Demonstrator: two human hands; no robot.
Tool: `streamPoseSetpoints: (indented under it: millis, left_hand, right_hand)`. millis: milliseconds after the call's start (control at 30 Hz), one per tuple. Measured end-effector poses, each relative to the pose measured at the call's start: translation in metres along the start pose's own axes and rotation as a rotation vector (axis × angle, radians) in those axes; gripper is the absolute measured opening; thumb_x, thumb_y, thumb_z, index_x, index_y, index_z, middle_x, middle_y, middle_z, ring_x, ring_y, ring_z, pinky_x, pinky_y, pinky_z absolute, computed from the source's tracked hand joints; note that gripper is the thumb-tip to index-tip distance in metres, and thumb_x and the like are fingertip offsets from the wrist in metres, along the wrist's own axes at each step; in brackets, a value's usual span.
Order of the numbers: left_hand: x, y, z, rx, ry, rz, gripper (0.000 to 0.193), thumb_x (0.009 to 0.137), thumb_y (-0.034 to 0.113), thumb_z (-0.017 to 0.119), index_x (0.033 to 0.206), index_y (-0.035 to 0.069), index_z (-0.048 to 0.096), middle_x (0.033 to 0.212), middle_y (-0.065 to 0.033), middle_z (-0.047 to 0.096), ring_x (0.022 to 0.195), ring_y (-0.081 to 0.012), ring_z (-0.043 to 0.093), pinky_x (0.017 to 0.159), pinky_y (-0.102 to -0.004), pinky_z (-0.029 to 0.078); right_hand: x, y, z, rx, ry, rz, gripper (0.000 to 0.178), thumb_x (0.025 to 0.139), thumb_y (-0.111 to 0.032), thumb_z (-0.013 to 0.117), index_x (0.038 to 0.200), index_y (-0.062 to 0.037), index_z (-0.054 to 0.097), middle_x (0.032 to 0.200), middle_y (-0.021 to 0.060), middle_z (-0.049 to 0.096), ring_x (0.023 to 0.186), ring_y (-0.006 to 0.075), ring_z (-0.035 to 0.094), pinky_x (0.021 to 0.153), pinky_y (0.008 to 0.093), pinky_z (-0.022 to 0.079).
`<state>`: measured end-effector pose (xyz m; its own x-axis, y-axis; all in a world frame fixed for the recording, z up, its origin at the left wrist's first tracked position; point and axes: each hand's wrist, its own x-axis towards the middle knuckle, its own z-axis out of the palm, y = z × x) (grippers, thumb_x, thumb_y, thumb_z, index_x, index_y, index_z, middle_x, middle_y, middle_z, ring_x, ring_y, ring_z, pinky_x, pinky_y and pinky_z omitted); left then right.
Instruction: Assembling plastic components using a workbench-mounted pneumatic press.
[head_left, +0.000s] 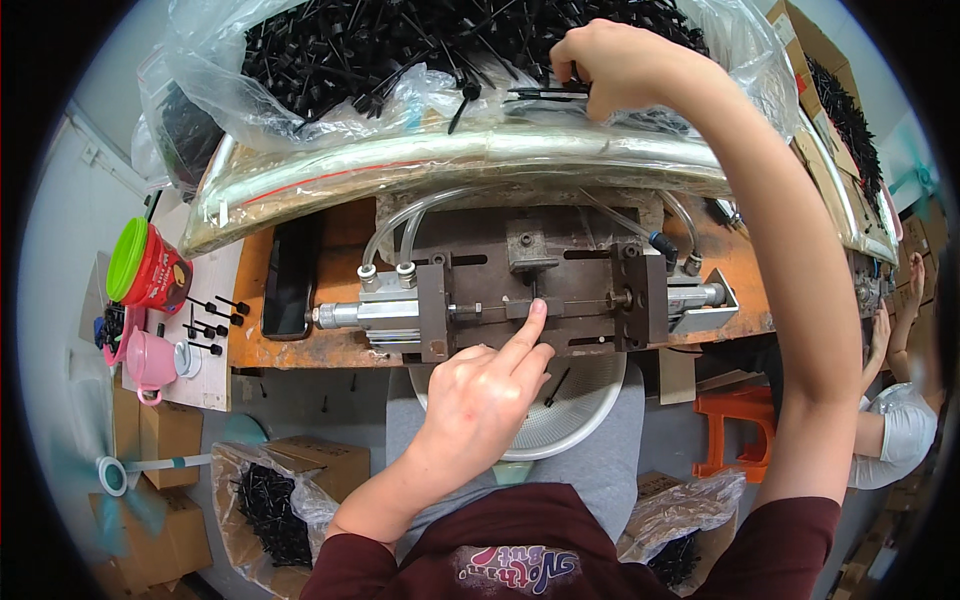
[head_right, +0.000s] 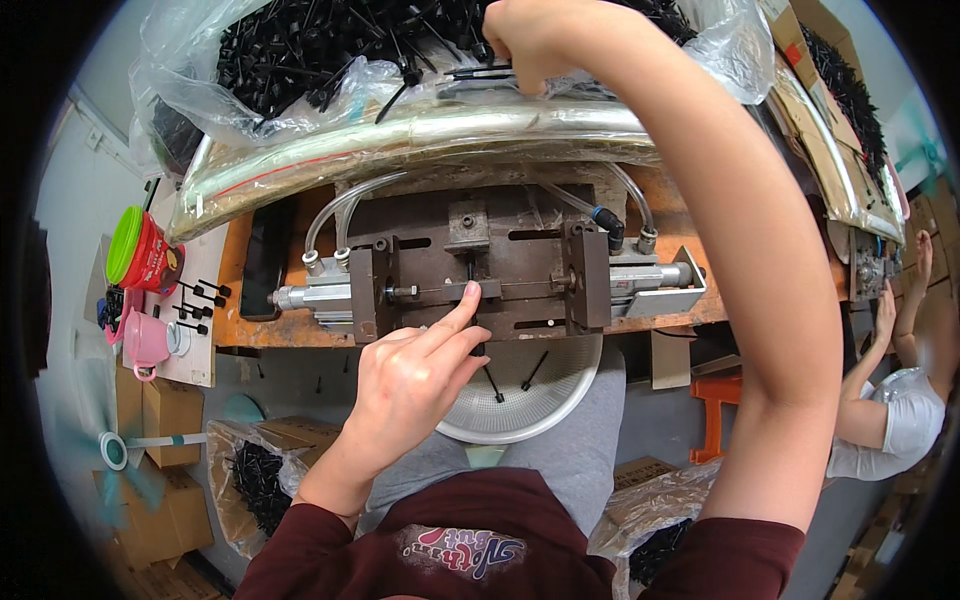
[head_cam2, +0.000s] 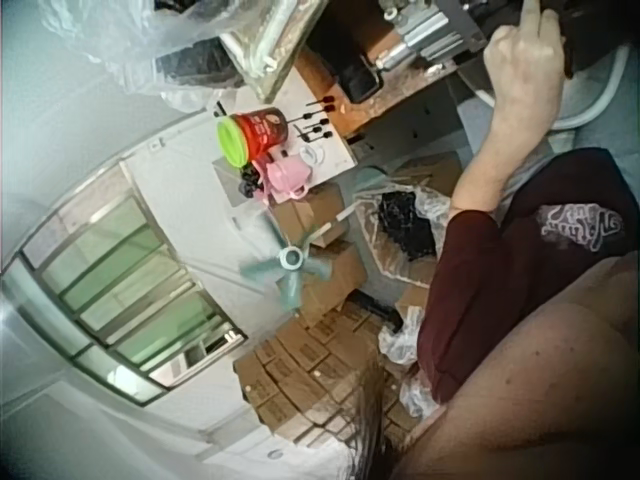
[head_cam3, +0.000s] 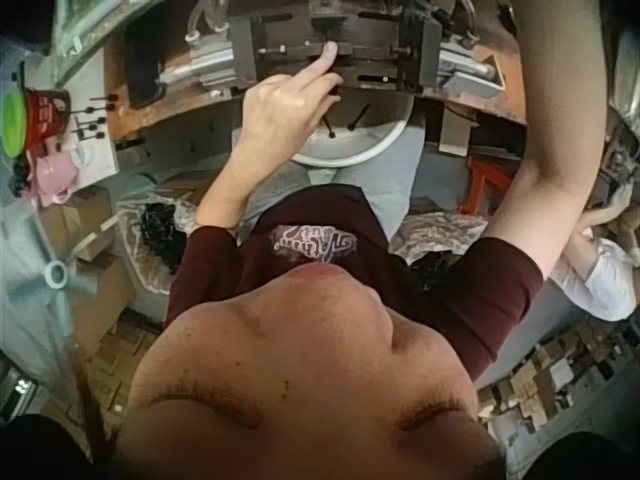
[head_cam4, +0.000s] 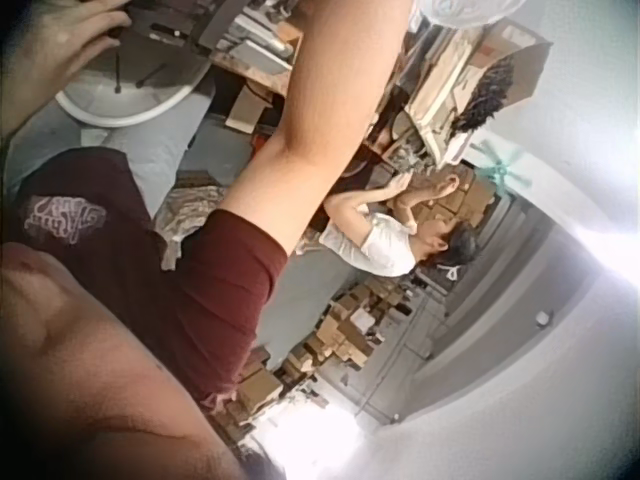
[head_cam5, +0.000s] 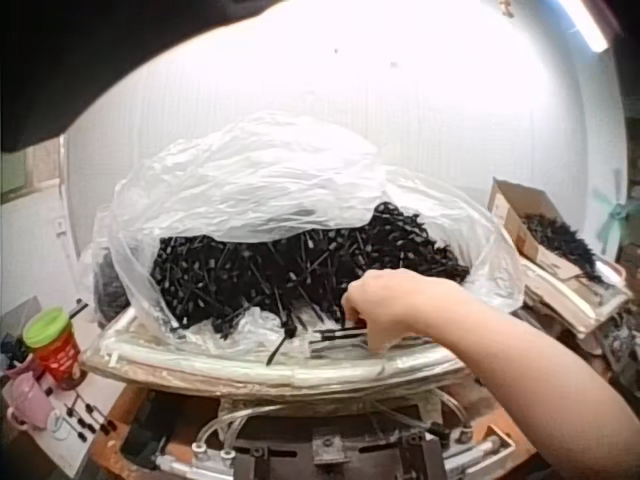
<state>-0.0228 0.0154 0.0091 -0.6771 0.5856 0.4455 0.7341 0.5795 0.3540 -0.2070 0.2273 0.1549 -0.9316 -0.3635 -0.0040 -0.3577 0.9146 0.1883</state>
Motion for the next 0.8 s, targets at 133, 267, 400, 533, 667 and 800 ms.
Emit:
streamPoseSetpoints:
  millis: [133,267,400,533,667,800]
  left_hand:
    - [0.0,0.0,0.002,0.025,0.018,0.027,0.023,0.07,0.01,0.079,0.09,0.006,0.069,0.125,-0.0124,0.065,0.06,-0.0193,0.063,0.058,-0.0288,0.052]
    - [-0.004,0.002,0.004,0.026,0.037,0.029,0.022,0.071,0.011,0.079,0.089,0.005,0.068,0.125,-0.0124,0.065,0.059,-0.0188,0.062,0.058,-0.0286,0.052]
    - [-0.01,0.005,-0.006,-0.162,-0.007,0.074,0.021,0.072,0.012,0.078,0.089,0.005,0.068,0.124,-0.0126,0.065,0.062,-0.0195,0.064,0.06,-0.0293,0.052]
    - [-0.02,0.01,-0.008,-0.296,-0.032,0.13,0.021,0.074,0.014,0.077,0.091,0.005,0.068,0.124,-0.0118,0.065,0.068,-0.0208,0.065,0.062,-0.03,0.053]
    - [-0.031,0.006,-0.01,-0.312,-0.112,0.133,0.03,0.074,0.022,0.078,0.097,0.005,0.069,0.127,-0.0112,0.064,0.072,-0.0203,0.066,0.063,-0.0293,0.052]
    - [-0.032,0.006,-0.021,-0.311,-0.149,0.105,0.058,0.071,0.041,0.079,0.114,0.005,0.067,0.13,-0.0114,0.062,0.073,-0.0188,0.067,0.063,-0.0279,0.052]
  right_hand:
    - [0.008,-0.004,0.009,0.113,-0.013,-0.071,0.039,0.061,-0.004,0.072,0.099,-0.0024,0.065,0.082,0.0125,0.065,0.078,0.028,0.066,0.07,0.0382,0.052]
    - [0.011,-0.014,0.001,0.149,-0.089,-0.075,0.029,0.063,-0.005,0.071,0.09,0.0014,0.064,0.076,0.0117,0.063,0.074,0.0255,0.064,0.068,0.0386,0.051]
    - [0.012,-0.025,0.0,0.247,0.041,-0.141,0.026,0.062,-0.006,0.072,0.086,0.0036,0.066,0.073,0.0133,0.064,0.073,0.0254,0.065,0.067,0.0383,0.051]
    - [0.008,-0.032,-0.008,0.226,-0.009,-0.151,0.03,0.064,-0.008,0.072,0.091,0.0042,0.068,0.074,0.0148,0.065,0.075,0.0262,0.065,0.069,0.0392,0.052]
    - [0.01,-0.026,-0.002,0.057,0.075,-0.214,0.033,0.07,-0.007,0.073,0.1,0.0057,0.066,0.073,0.0146,0.064,0.07,0.024,0.066,0.065,0.0362,0.053]
    - [-0.021,-0.015,-0.009,0.551,0.268,-0.025,0.025,0.089,-0.012,0.068,0.106,0.0063,0.064,0.08,0.0103,0.068,0.06,0.0109,0.06,0.057,0.0278,0.052]
